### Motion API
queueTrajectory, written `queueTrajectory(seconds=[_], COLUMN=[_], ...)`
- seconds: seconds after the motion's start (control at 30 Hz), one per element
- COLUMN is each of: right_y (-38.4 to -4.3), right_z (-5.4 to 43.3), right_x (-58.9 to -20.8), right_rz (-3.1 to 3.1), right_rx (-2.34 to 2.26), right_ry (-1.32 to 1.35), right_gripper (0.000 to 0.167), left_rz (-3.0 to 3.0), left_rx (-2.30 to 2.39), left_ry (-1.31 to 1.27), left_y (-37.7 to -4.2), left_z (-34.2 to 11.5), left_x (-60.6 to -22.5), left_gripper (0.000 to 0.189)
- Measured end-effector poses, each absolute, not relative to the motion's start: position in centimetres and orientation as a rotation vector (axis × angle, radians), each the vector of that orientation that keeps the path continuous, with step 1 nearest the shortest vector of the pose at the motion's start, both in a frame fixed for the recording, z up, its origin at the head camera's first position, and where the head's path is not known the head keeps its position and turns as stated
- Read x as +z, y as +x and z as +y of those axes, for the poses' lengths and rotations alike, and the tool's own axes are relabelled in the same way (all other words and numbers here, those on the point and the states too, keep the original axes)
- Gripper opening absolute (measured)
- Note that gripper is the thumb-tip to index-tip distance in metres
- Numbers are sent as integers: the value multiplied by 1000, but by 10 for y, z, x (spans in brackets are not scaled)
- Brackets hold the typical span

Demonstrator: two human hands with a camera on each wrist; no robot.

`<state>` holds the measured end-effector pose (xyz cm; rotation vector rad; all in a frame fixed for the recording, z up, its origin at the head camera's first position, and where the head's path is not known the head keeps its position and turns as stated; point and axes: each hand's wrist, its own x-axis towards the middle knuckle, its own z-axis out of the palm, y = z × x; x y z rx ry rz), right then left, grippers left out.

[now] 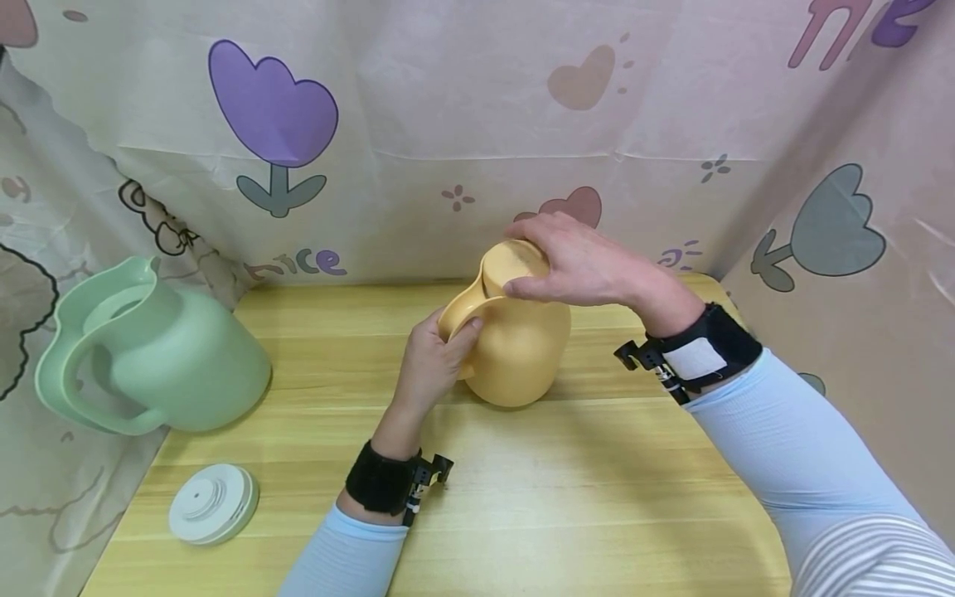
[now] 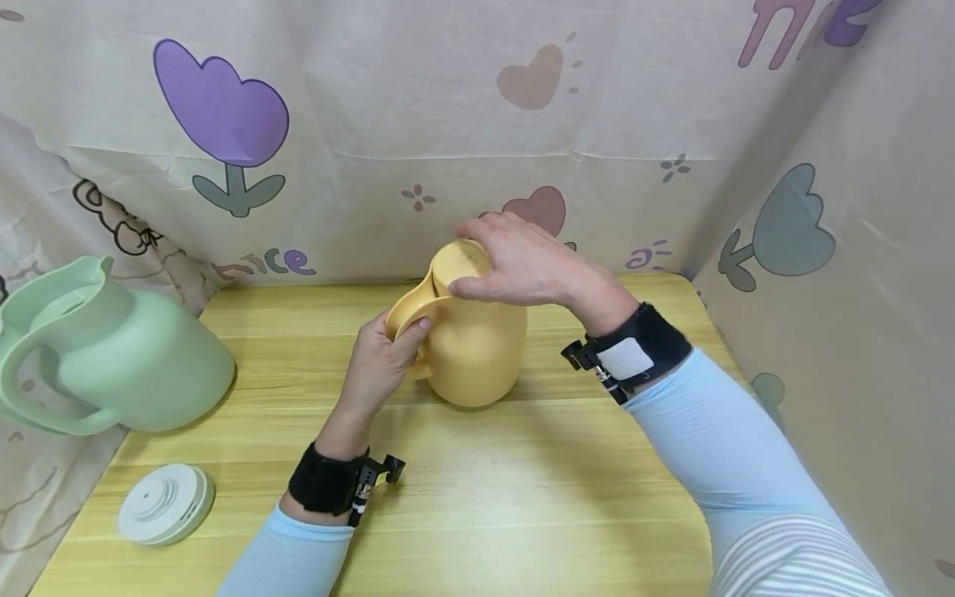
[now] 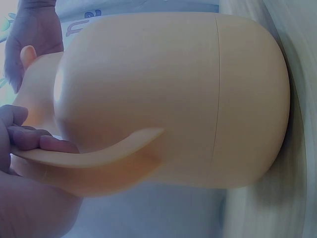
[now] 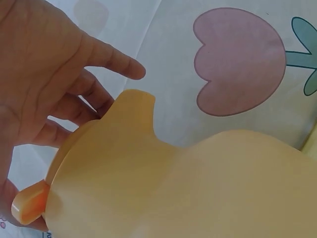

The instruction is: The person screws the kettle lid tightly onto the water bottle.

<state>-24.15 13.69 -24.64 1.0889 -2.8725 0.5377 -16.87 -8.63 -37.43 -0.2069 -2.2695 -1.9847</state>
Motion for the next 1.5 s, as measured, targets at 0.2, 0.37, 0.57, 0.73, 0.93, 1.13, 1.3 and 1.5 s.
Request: queueTrajectory(seconds=[0.2,0.37,0.57,0.73,0.93,1.13,1.3,1.5], right_y=[-242,-243,-243,-243,-242,-243,-244,-248], right_z=[136,136,137,145,161,167,167,166], right_x=[-248,-250,-252,-252,-247,-244,-245,-250], right_rz=[-2897,-2895,-2899,-2894,-2977,-3028,-3011,-2953], right_rx=[520,500,556,712,898,923,905,813], right_ry=[1009,989,1030,1170,1234,1251,1240,1179], right_gripper=[70,71,70,66,65,74,74,72], left_rz=[-2280,-2278,-2279,-2271,-2255,-2255,-2259,-2254], left_rx=[-1974,-1978,-1976,-1971,-1983,-1982,-1977,-1975], left_ry=[-196,-197,-198,-217,-230,-226,-220,-217], left_y=[-168,-169,-169,-170,-170,-170,-170,-170], left_z=[-86,-87,-87,-87,-87,-87,-87,-87], left_x=[-374,-374,-374,-376,-376,-376,-377,-377], left_gripper=[29,29,29,28,29,29,29,28])
